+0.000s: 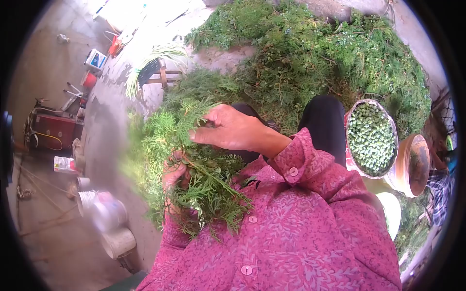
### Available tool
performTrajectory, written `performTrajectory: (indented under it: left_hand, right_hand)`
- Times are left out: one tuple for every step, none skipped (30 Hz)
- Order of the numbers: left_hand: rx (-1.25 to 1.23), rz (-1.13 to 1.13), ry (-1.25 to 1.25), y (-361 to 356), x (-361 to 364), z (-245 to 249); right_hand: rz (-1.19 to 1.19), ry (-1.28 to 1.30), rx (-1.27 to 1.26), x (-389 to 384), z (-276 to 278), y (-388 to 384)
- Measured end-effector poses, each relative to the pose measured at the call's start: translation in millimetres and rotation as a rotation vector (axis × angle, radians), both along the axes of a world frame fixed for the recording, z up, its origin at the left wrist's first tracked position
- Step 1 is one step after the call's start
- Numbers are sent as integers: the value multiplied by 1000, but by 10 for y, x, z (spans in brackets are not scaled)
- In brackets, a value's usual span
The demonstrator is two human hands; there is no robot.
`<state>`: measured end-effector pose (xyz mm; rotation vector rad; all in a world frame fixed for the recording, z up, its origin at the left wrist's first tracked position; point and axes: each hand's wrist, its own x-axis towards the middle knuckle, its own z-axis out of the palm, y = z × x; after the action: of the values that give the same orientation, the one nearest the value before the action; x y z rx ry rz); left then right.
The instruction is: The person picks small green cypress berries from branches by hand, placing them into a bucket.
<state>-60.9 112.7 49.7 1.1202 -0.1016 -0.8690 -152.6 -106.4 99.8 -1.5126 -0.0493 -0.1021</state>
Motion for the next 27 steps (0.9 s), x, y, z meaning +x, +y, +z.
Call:
performTrajectory:
  left_hand:
    - [36, -26, -32, 3, 12, 13]
    - [73, -51, -62, -1, 18, 28]
    - [73, -51, -62, -32, 14, 80]
    - [89, -106, -70, -80, 6, 156]
    - [104, -161, -79, -110, -2, 199]
    - [105, -161, -79, -120, -12, 204]
    - [105, -140, -40, -130, -22, 203]
    - [106, -118, 0, -140, -34, 201]
    - [106, -118, 2, -149, -45, 203]
    - [112, -76, 3, -157, -59, 203]
    - [119, -34, 5, -164, -68, 200]
    - [119, -35, 6, -164, -74, 182]
    - [106, 12, 20, -157, -87, 154]
    - [92, 60, 33, -153, -96, 138]
    - [91, 59, 33, -154, -101, 142]
    - [100, 54, -4, -153, -105, 156]
    - [109, 49, -41, -151, -107, 164]
    - [110, 49, -41, -142, -100, 158]
    - [131, 36, -50, -129, -86, 147]
    - [152, 22, -60, -124, -80, 146]
    - [152, 23, -60, -141, -115, 171]
    - [137, 42, -91, -177, -183, 224]
    - [121, 61, -121, -193, -221, 252]
    - [123, 63, -121, -177, -196, 243]
    - [85, -40, -136, -151, -143, 225]
    - [47, -143, -150, -128, -99, 222]
    - [123, -180, -184, -107, -89, 256]
  right_hand:
    - [1, 0, 0, 27, -16, 19]
    - [-84, -159, -159, 56, -55, 44]
    - [-169, -318, -318, 70, -77, 67]
    - [-169, -316, -317, 65, -79, 94]
    - [-182, -218, -255, 55, -81, 123]
    - [-195, -120, -192, 43, -82, 145]
    - [-196, -119, -192, 25, -72, 160]
    - [-232, -152, -312, 0, -54, 172]
    - [-267, -184, -431, -20, -48, 184]
    - [-265, -183, -431, -35, -57, 195]
    - [-277, -163, -510, -49, -67, 202]
    - [-291, -142, -589, -55, -75, 205]
    - [-293, -139, -589, -43, -103, 195]
    - [-257, -218, -585, -13, -146, 172]
    - [-221, -298, -581, 9, -166, 155]
    - [-221, -299, -582, 16, -159, 150]
    - [-151, -240, -499, 19, -143, 149]
    - [-80, -181, -415, 19, -127, 150]
    - [-80, -181, -415, 21, -100, 153]
    - [-45, -92, -369, 24, -67, 155]
    - [-10, -2, -323, 26, -51, 156]
    - [-9, -3, -322, 12, -65, 156]
    - [-45, 35, -194, -18, -95, 155]
    - [-81, 73, -66, -47, -126, 151]
    - [-80, 73, -65, -73, -150, 142]
    - [-59, 44, -90, -100, -176, 127]
    - [-39, 16, -115, -126, -208, 106]
